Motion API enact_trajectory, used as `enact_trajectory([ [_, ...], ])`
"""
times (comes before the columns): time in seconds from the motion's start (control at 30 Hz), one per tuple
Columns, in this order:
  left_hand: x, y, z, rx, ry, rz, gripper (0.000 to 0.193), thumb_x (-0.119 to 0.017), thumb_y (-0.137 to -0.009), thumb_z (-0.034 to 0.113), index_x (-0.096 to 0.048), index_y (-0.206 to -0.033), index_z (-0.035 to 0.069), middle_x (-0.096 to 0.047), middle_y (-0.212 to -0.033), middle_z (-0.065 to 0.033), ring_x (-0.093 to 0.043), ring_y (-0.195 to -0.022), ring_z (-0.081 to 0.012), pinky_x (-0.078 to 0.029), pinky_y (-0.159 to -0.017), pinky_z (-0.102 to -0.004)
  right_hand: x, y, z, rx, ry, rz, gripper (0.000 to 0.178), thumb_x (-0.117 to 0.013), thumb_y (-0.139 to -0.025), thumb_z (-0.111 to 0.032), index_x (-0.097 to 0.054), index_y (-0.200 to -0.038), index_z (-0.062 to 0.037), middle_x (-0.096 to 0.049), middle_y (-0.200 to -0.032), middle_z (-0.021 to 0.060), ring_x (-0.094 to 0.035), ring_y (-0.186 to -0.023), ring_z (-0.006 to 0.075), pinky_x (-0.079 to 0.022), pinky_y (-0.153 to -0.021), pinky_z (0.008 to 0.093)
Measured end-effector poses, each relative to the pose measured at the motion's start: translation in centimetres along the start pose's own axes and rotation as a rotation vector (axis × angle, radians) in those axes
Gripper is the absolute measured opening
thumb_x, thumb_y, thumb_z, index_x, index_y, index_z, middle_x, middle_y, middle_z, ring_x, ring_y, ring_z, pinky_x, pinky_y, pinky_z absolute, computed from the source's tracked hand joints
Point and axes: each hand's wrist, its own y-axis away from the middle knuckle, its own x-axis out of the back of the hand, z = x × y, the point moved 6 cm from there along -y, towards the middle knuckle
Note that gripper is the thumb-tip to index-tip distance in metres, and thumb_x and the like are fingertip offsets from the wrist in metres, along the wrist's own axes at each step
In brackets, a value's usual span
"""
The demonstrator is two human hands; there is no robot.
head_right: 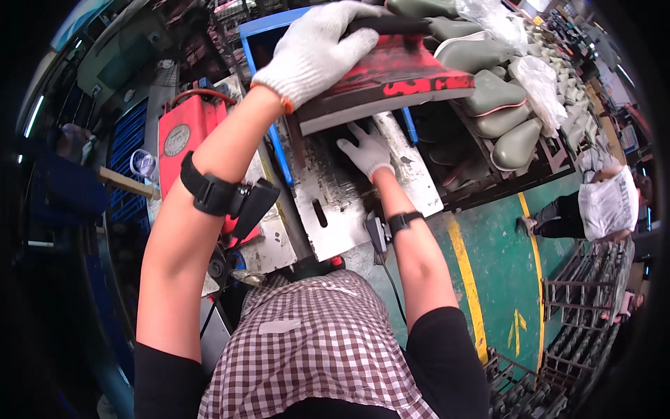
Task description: Operating a heat-press machine to attach soles to shoe uppers in a shoe manufacturing facility.
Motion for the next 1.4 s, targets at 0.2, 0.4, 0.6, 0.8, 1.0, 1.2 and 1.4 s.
enact_trajectory([
  [0.2, -3.3, 5.5, 1.9, -0.206, -0.118, 0.27, 0.034, -0.071, -0.092, 0.023, -0.069, -0.123, 0.009, -0.07, -0.11, -0.0163, -0.065, -0.109, -0.0385, -0.048, -0.103, -0.0504, 6.3, 14.4, 6.4, -0.253, -0.35, 0.395, 0.039, -0.064, -0.102, -0.028, -0.067, -0.129, 0.0003, -0.067, -0.125, 0.0255, -0.062, -0.122, 0.0419, -0.048, -0.108, 0.0473],
  [0.4, -9.1, 13.4, 3.1, -0.201, -0.163, 0.089, 0.049, -0.072, -0.079, 0.007, -0.064, -0.128, 0.006, -0.066, -0.106, -0.0158, -0.061, -0.116, -0.0392, -0.045, -0.107, -0.0549, -1.7, 30.8, 10.1, -0.931, -1.128, -0.016, 0.033, -0.06, -0.107, -0.042, -0.065, -0.12, -0.0116, -0.07, -0.097, 0.0032, -0.067, -0.083, 0.0165, -0.06, -0.071, 0.0374],
  [0.6, -17.2, 20.6, 0.1, -0.282, -0.255, 0.086, 0.061, -0.072, -0.07, 0.009, -0.064, -0.13, 0.012, -0.06, -0.119, -0.0088, -0.057, -0.124, -0.0352, -0.043, -0.11, -0.0578, -1.6, 32.1, 4.0, -1.043, -2.091, -0.435, 0.045, -0.054, -0.107, -0.058, -0.063, -0.126, -0.0185, -0.071, -0.09, 0.0073, -0.063, -0.064, 0.0185, -0.054, -0.057, 0.0328],
  [0.8, -19.9, 22.6, -2.1, -0.331, -0.292, 0.101, 0.066, -0.071, -0.071, 0.014, -0.06, -0.137, 0.015, -0.058, -0.126, -0.0068, -0.056, -0.128, -0.0326, -0.041, -0.112, -0.0572, 0.0, 31.5, 9.3, -1.255, -2.265, -0.21, 0.044, -0.064, -0.1, -0.06, -0.057, -0.085, -0.0189, -0.047, -0.059, -0.0055, -0.047, -0.045, 0.0133, -0.039, -0.043, 0.0305],
  [1.0, -19.1, 22.0, -2.1, -0.315, -0.26, 0.07, 0.066, -0.071, -0.072, 0.01, -0.058, -0.136, 0.015, -0.06, -0.129, -0.0074, -0.057, -0.127, -0.0336, -0.042, -0.11, -0.0577, 2.5, 23.3, 13.1, -1.063, -2.068, 0.391, 0.027, -0.059, -0.107, -0.04, -0.065, -0.093, -0.0179, -0.058, -0.072, -0.004, -0.059, -0.067, 0.0182, -0.055, -0.067, 0.0399],
  [1.2, -10.0, 22.7, -0.2, 0.025, 0.019, -0.264, 0.049, -0.074, -0.073, 0.006, -0.066, -0.121, 0.003, -0.066, -0.123, -0.0167, -0.062, -0.121, -0.0416, -0.051, -0.104, -0.0494, -4.7, 30.9, 12.1, -0.969, -2.022, -0.008, 0.027, -0.058, -0.106, -0.034, -0.06, -0.086, -0.0162, -0.064, -0.077, 0.0013, -0.066, -0.069, 0.0216, -0.061, -0.068, 0.0427],
  [1.4, 6.4, 34.9, -5.3, 0.516, -0.255, 0.115, 0.022, -0.074, -0.086, 0.01, -0.07, -0.107, 0.006, -0.069, -0.108, -0.0138, -0.065, -0.102, -0.0349, -0.052, -0.091, -0.0464, -4.9, 28.9, -1.9, -0.668, -1.277, -0.843, 0.021, -0.061, -0.107, -0.03, -0.059, -0.114, -0.01, -0.065, -0.086, 0.0026, -0.065, -0.073, 0.0156, -0.056, -0.065, 0.0305],
])
